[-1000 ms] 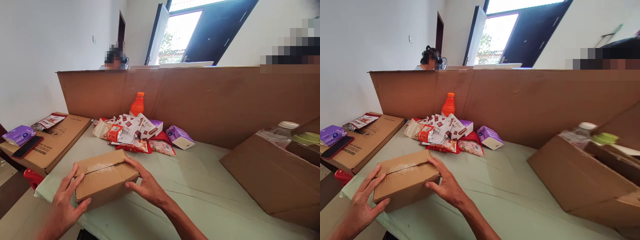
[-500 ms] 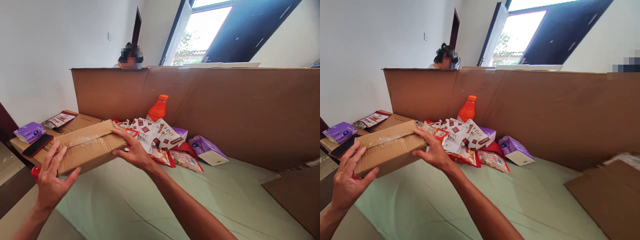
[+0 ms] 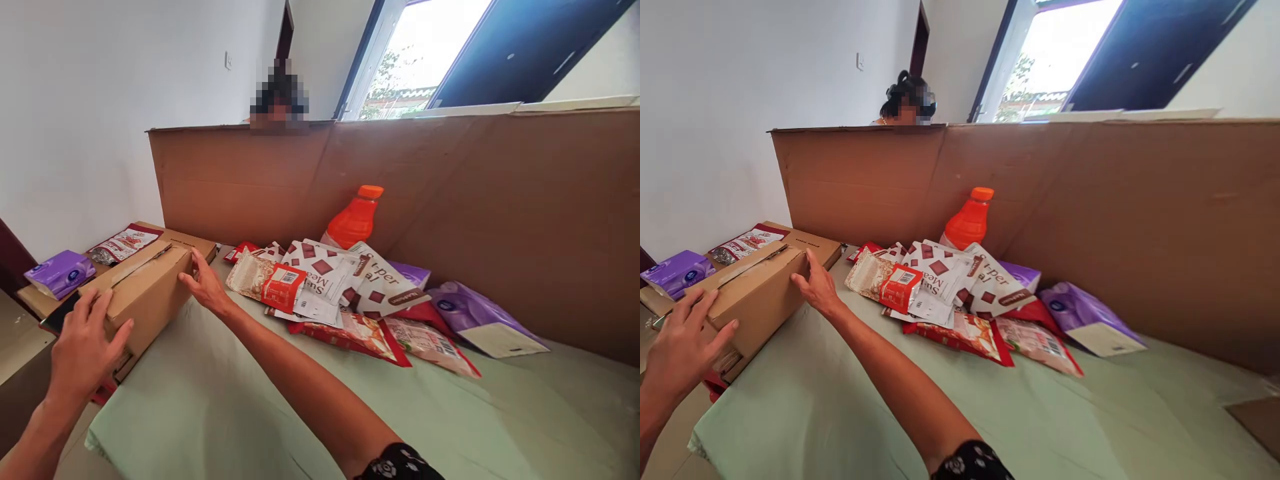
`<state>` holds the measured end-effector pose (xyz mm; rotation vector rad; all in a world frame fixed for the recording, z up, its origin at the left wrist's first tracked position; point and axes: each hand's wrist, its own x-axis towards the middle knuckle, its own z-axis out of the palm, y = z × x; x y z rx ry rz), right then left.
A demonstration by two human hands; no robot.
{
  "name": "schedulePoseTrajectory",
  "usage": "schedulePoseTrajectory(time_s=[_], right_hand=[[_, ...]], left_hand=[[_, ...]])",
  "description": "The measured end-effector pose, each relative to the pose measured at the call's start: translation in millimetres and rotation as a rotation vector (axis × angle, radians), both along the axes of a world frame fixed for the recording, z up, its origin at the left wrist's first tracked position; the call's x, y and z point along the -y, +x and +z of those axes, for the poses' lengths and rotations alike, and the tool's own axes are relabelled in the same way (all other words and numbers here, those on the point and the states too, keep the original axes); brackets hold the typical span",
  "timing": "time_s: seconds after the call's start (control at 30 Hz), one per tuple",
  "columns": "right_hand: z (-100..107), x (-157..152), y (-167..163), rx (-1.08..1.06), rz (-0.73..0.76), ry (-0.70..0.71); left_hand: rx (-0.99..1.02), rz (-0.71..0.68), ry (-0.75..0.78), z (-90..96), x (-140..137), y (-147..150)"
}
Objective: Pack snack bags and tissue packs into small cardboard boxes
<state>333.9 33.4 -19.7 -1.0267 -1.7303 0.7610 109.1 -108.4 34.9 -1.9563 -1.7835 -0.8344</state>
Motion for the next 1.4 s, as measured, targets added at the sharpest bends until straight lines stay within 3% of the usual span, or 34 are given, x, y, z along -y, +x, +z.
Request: schedulePoseTrajectory(time_s=[0.13,0.23,0.33,0.57,0.8,1.03,1.2,1.3,1.4], right_hand=[[-49.6,19.3,5.5,0.04,-0.128,-0.037],[-88.0,46.4,21.6,0.101,-0.166,-0.05],[-108.6,65.5,33.2,0.152,-0.162,-0.024],[-105.6,72.9,33.1,0.202,-0.142,0.009],[-89.6,77.1,31.2,0.221,-0.134,-0.016],[-84.2,72.8,29.8,0.218,-0.145,-0.039],[-80.3,71.8,29.5,0.22,-0.143,-0.053],[-77.4,72.6,29.0,0.221,-0.146,-0.049],[-75.9,71.2,28.6,0.233,-0.158,-0.044]], left_hand=[[-0.127,0.153,-0.171,12.5,-51.0,28.7],[-0.127,0.148,-0.204,17.4,-95.5,51.1],[-0.117,0.121,-0.211,19.6,-134.9,71.9],[-0.127,0.076,-0.243,23.4,-198.0,121.0],[-0.112,0.089,-0.24,26.5,-234.0,156.7],[-0.097,0.074,-0.231,29.0,-234.4,162.1],[-0.134,-0.006,-0.186,32.5,-201.5,138.4],[-0.153,-0.092,-0.173,5.4,-154.4,117.9],[-0.177,-0.244,-0.204,-48.3,-98.4,96.1]])
